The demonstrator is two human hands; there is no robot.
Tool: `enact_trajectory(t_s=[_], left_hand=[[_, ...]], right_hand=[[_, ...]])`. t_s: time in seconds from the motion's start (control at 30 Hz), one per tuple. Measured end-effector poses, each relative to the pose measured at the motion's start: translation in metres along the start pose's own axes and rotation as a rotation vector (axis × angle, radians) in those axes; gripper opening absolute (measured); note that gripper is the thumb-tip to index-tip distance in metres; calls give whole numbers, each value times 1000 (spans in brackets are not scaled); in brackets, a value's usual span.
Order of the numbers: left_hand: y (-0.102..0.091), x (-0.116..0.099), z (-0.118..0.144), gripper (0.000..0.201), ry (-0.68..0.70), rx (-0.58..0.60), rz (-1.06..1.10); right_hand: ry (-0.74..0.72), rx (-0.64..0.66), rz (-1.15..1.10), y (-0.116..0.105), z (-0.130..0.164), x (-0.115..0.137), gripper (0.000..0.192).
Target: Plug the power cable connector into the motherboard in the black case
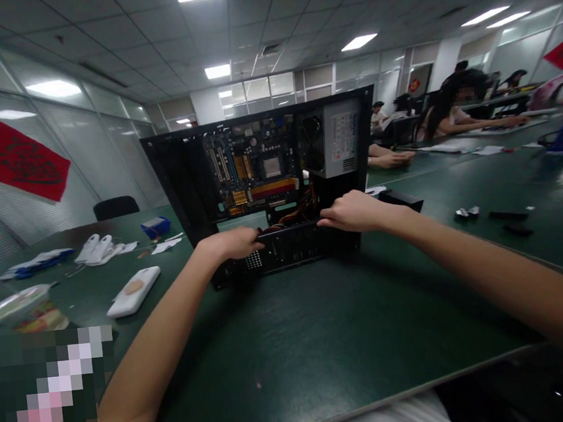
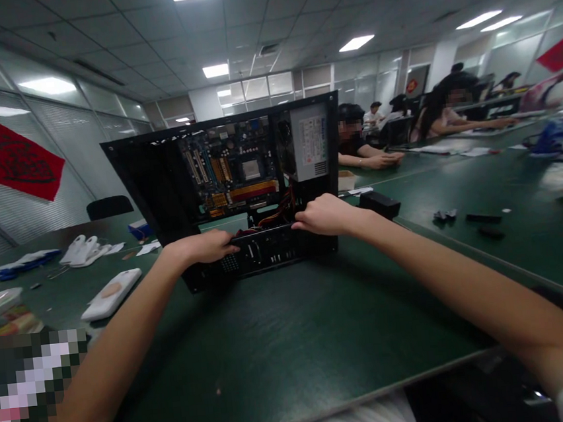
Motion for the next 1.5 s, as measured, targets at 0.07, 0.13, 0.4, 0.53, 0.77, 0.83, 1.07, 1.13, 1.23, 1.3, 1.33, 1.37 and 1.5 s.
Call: enact_trajectory(t_s=[0.07,0.13,0.4,0.53,0.77,0.83,1.07,1.13,1.23,1.3,1.33,1.37,1.5], left_hand=[[-1,7,-3,35,50,24,29],[-1,14,-6,36,91,45,39],[-2,28,-11,39,117,73,50],[1,30,-11,52,73,41,41],[10,50,-25,62,95,-13,185],[10,55,-27,61,81,-15,222],[8,48,-23,58,63,2,163],[9,44,-23,58,79,-58,121],[11,39,-26,62,84,-90,83],[12,37,-26,65,76,-77,68],[11,36,-25,65,72,-73,68],[10,34,-23,64,64,-69,66],[3,26,-14,65,13,-9,33]], right_hand=[[8,-4,3,1,0,0,51],[13,-16,1,3,-2,0,51],[-24,-184,27,29,-7,-1,51],[-19,-362,108,52,-12,-7,55],[-30,-576,113,61,-23,-3,61],[-18,-571,120,59,-25,0,59],[-60,-571,96,57,-22,1,56],[-70,-567,94,57,-19,-2,56],[-65,-545,102,58,-16,-5,58],[-57,-528,111,59,-15,-6,58],[-55,-519,115,59,-15,-6,58],[-58,-512,116,58,-15,-6,56],[-88,-477,99,57,-13,-9,53]])
Point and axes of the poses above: each hand's wrist, its own z-axis away from the middle knuckle, its own y-axis out of the palm, x = y × z, the point moved 1 cm from there along -z, towards the middle knuckle, and after that the axes turned 11 degrees about -y, right-handed, at the moved point
